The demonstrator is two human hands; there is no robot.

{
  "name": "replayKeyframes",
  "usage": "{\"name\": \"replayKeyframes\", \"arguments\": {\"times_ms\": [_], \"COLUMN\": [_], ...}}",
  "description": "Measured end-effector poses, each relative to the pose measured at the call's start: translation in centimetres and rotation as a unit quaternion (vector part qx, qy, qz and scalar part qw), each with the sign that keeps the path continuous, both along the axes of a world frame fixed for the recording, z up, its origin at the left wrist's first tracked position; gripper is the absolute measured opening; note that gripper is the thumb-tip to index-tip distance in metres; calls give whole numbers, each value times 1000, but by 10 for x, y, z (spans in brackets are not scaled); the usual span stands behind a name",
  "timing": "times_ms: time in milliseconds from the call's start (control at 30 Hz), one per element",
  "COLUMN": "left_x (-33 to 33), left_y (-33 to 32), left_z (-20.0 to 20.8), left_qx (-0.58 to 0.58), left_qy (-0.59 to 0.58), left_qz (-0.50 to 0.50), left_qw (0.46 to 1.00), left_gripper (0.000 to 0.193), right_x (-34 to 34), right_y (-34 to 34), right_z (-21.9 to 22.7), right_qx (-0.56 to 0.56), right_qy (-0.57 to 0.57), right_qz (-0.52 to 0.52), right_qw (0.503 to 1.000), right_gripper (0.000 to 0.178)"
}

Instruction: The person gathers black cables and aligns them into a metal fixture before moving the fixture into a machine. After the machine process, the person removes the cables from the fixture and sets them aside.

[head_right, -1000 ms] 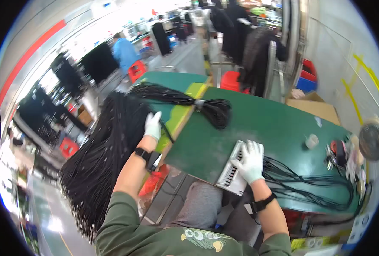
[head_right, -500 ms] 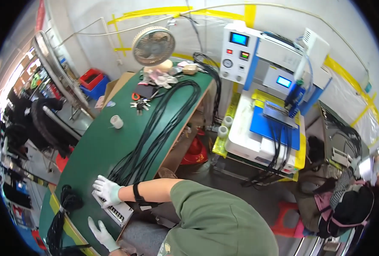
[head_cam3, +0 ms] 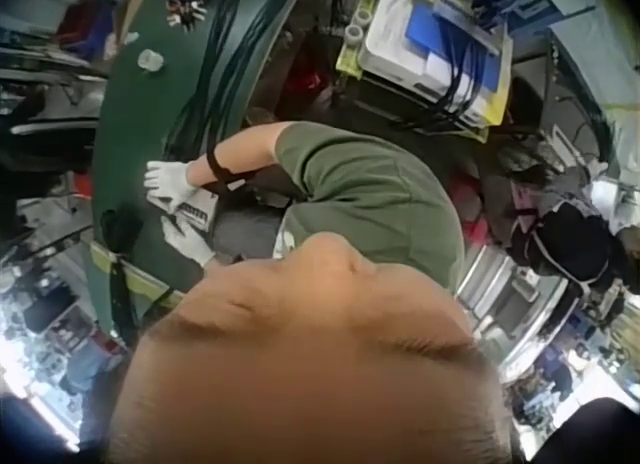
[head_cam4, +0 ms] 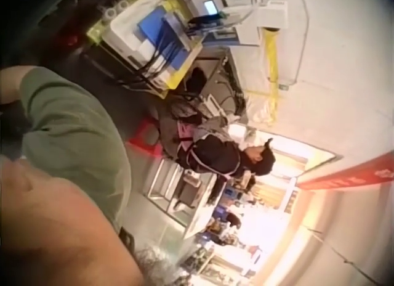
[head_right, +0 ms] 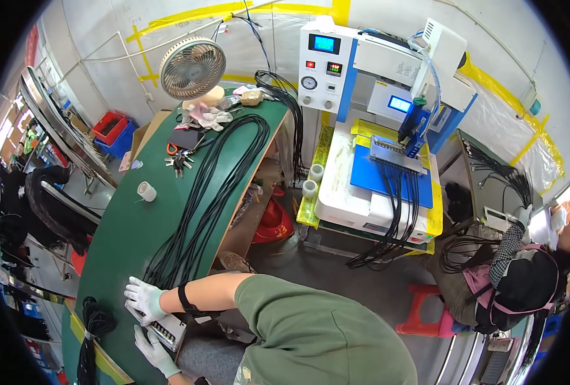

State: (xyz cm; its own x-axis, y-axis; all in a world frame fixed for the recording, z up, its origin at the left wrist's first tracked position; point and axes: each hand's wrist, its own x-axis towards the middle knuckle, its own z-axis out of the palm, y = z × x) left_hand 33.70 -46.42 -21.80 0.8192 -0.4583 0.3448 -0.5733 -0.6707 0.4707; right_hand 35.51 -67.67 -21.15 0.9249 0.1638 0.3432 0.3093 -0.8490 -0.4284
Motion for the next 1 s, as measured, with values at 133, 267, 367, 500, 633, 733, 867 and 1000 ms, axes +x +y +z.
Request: {"name": "replayKeyframes", "arguments": {"times_ms": [133,267,367,500,633,733,867,1000], "left_x": [-4,-2,-5,-8,-7,-7,-7,-5], "left_y": [-2,-5,-6,-5,-6,-5,-4,-3], "left_z": [6,1,1,7,9,6,5,4], "left_qx": [36,44,28,47,51,43,37,61], "left_qy": [25,13,9,5,8,-5,-11,-20], "left_qz": [34,29,23,18,23,20,16,9], "left_qw": [998,999,999,999,998,999,999,998], "left_gripper": [57,55,55,54,54,54,53,53], "right_x": [-1,-2,-2,-2,3,3,3,3], "right_y": [0,-3,-2,-1,0,2,3,2], "right_z": [6,3,0,0,-5,-7,-9,-11], "right_qx": [-1,-2,-3,-3,1,3,5,7], "right_qy": [9,4,4,-1,-14,-24,-38,-42], "right_qz": [6,4,-1,-1,-7,-10,-14,-18], "right_qw": [1000,1000,1000,1000,1000,1000,999,999], "right_gripper": [91,91,91,90,88,86,85,85]}}
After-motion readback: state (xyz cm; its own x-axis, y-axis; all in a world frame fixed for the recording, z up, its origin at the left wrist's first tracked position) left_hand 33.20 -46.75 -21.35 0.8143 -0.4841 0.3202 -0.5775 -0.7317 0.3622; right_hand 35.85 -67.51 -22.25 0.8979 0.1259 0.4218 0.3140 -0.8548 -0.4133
